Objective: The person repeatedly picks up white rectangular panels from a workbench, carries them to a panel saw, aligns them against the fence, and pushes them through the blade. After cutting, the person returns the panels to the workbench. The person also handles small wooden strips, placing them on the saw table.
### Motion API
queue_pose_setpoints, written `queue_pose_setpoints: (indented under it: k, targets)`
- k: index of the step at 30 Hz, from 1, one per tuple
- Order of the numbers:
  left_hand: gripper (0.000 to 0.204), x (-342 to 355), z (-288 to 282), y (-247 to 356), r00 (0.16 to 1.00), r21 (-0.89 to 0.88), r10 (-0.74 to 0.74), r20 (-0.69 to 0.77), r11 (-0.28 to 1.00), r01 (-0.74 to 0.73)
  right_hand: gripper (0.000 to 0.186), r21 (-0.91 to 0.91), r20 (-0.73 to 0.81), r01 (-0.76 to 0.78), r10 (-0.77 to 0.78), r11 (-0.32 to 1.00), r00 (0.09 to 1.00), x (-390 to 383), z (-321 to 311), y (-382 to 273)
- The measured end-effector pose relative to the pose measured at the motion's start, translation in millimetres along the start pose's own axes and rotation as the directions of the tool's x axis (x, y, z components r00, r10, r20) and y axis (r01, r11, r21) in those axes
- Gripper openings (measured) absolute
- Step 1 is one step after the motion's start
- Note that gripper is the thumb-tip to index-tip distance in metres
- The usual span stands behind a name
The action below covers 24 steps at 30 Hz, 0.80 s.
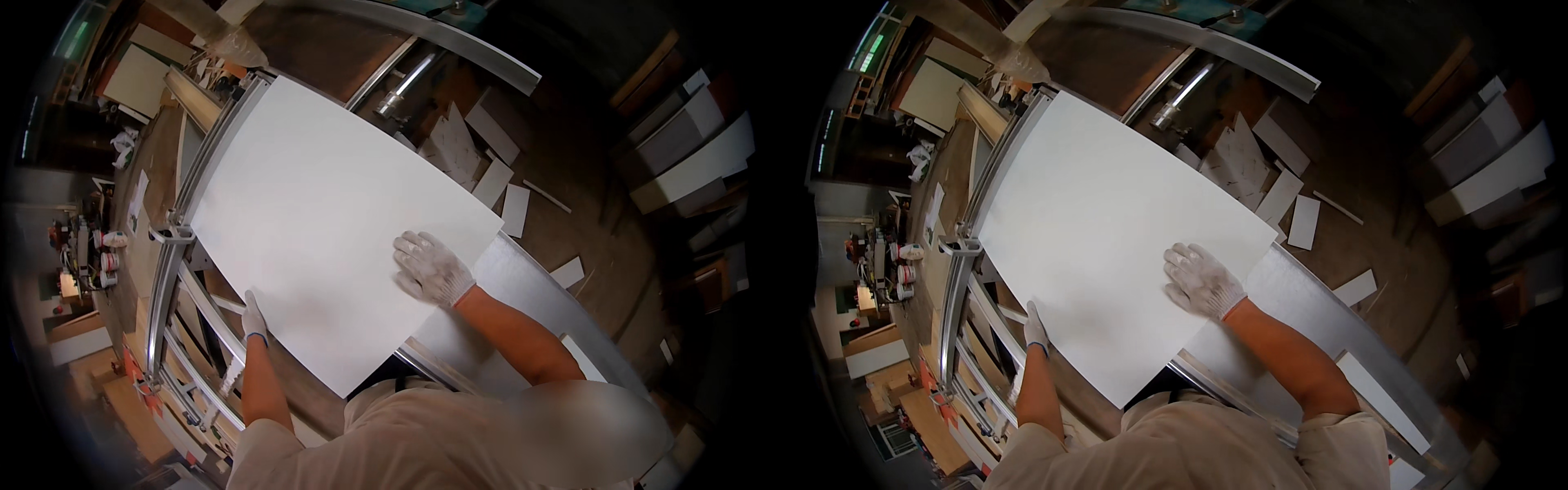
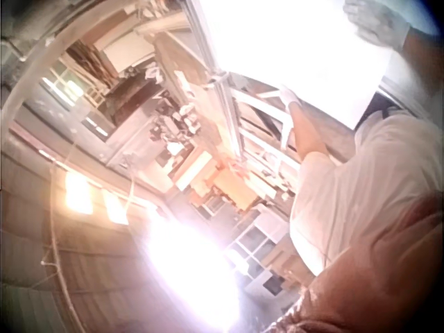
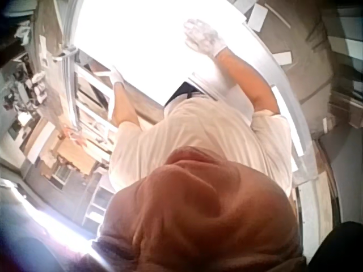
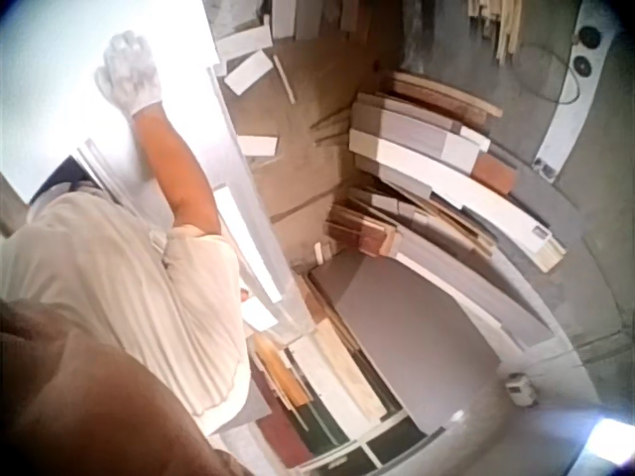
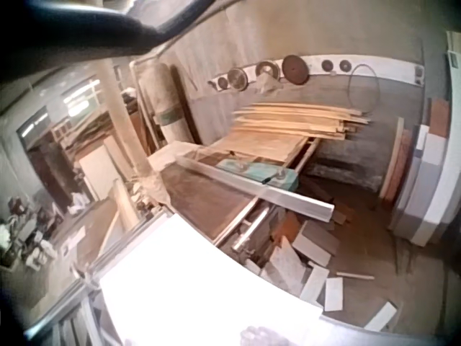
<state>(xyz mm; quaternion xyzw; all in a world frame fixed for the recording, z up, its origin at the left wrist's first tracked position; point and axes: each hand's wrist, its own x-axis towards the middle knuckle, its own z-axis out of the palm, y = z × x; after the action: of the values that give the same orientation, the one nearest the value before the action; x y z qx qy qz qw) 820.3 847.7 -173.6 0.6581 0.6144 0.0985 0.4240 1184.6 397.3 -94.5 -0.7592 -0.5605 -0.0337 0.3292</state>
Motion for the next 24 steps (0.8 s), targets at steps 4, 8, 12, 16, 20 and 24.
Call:
queue_pose_setpoints:
  k: [4,8,12,16,20,24]
  targets:
    - [0.099,5.3,-9.8,6.6,1.000,0.148,0.031,-0.007,0.989,-0.029,0.025,0.023,0.066,-0.026,0.025,0.999,0.997,9.4,-2.3,-2.9]
    - [0.098,16.1,-14.2,11.5,1.000,-0.075,-0.017,0.025,0.997,0.019,0.026,-0.006,0.028,0.004,-0.004,1.000,1.000,23.1,-0.8,-8.6]
    - [0.099,32.7,-21.8,11.0,0.999,0.018,-0.003,-0.041,1.000,0.004,0.027,-0.031,-0.037,0.056,-0.057,0.998,0.998,40.6,5.7,-13.7]
    - [0.099,55.3,-36.2,7.5,0.997,0.020,0.014,-0.079,1.000,-0.012,0.027,-0.043,0.017,0.071,-0.070,0.997,0.997,61.4,13.3,-18.4]
    - [0.101,75.8,-56.6,11.1,0.994,0.078,0.048,-0.098,0.996,-0.040,0.026,-0.074,0.008,0.078,-0.077,0.994,0.997,86.5,13.8,-27.3]
    - [0.104,86.1,-75.0,19.7,0.984,0.207,0.146,-0.105,0.971,-0.122,0.030,-0.089,0.020,0.079,-0.078,0.993,0.997,111.1,17.4,-35.1]
